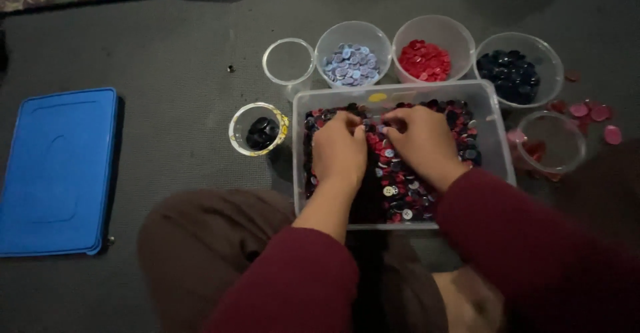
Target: Sorting various colored buttons from a large mixed bin into smaller individual containers by color.
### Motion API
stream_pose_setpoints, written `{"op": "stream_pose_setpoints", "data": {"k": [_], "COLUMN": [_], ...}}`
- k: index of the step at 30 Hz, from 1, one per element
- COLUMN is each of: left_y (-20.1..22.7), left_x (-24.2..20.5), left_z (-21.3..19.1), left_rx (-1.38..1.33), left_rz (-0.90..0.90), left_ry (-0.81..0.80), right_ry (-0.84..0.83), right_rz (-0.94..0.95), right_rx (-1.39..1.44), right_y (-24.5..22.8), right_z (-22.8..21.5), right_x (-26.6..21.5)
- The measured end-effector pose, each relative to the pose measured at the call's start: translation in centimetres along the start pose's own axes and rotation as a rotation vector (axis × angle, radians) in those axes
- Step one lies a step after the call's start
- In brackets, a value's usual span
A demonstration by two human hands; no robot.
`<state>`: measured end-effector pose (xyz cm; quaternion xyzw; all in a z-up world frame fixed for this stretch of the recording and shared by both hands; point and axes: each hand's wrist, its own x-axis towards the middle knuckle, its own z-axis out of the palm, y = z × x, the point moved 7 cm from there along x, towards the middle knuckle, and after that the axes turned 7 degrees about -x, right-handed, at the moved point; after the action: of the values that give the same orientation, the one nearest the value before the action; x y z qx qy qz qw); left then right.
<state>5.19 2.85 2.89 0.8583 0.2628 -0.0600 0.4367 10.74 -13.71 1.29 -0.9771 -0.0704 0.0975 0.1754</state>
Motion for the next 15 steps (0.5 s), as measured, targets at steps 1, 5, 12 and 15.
{"op": "stream_pose_setpoints", "data": {"k": [1, 5, 12, 15], "left_y": [0.1, 1.8, 2.8, 3.3], "left_x": [0.3, 1.2, 2.6, 2.2], "left_z": [0.0, 1.0, 3.8, 3.6], "left_rx": [0.002, 0.167, 0.454, 0.524], "left_rz": [-0.004, 0.162, 0.565, 0.584], "left_ry": [0.0, -0.068, 0.226, 0.308], "right_ry": [-0.004, -0.02, -0.023, -0.002], "right_rz": [-0.001, -0.012, 0.012, 0.05], "right_rx": [0.002, -0.086, -0.01, 0.091], "right_y": [-0.1, 0.0, 1.0, 1.0], "right_z": [0.4, 1.0, 0.2, -0.7], "right_x": [0.3, 0.9, 0.3, -0.7]}}
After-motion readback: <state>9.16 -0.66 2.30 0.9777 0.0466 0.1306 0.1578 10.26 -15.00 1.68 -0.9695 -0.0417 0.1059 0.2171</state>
